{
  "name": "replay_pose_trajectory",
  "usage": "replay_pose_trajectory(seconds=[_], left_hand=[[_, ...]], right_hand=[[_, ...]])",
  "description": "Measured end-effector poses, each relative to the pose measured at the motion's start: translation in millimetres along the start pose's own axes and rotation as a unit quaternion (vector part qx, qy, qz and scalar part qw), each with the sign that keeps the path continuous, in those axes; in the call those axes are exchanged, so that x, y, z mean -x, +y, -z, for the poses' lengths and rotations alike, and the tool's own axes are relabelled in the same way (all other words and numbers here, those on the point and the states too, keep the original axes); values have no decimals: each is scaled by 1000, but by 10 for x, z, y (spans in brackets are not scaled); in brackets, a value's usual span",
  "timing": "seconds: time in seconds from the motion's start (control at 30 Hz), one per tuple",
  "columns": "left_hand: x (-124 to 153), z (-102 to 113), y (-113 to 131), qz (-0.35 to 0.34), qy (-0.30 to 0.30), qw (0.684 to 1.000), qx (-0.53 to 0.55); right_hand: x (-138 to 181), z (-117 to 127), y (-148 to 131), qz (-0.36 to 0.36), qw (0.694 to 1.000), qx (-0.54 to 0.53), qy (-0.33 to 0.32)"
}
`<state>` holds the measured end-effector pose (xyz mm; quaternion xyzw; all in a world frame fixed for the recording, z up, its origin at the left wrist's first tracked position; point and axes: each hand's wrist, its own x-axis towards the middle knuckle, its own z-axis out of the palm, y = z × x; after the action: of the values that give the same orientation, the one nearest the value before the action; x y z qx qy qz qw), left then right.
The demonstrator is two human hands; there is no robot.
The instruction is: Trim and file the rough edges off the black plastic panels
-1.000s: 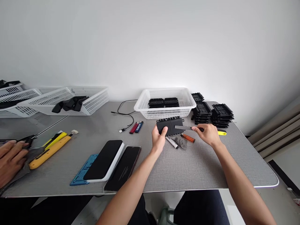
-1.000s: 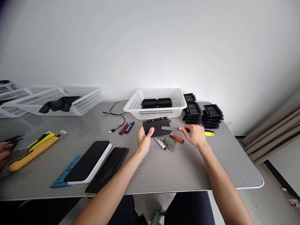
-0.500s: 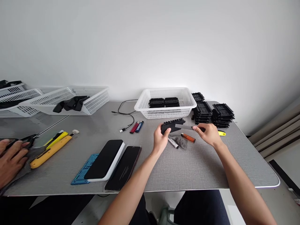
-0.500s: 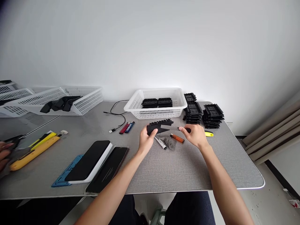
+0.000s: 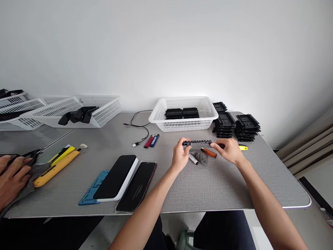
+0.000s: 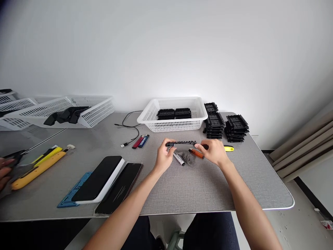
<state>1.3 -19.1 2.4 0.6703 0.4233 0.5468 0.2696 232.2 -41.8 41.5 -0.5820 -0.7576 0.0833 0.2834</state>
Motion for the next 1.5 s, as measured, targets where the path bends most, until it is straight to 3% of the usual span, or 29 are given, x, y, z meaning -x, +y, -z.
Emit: replay_pose_trajectory(seconds=[0.3, 0.83, 1.07, 1.23, 1.37, 1.5], left_hand=[[-7, -4, -83, -10, 18, 1000, 22], [21, -15, -80, -21, 5, 1000, 14], [1, -1, -158, 10, 27, 998, 50], [-23, -27, -191, 30, 56, 993, 101], [4, -61, -149, 31, 49, 991, 117], [52, -88, -94, 17, 32, 994, 100]], right_hand=[[-18, 93, 117, 1, 1000, -1, -23], [-11, 82, 76, 13, 999, 0, -36], [-16, 170, 173, -5, 1000, 1, -25], [-22, 252, 181, -18, 990, -139, -21], [-13, 94, -55, -75, 961, -267, 2], [-4, -109, -234, -100, 941, -325, 3]])
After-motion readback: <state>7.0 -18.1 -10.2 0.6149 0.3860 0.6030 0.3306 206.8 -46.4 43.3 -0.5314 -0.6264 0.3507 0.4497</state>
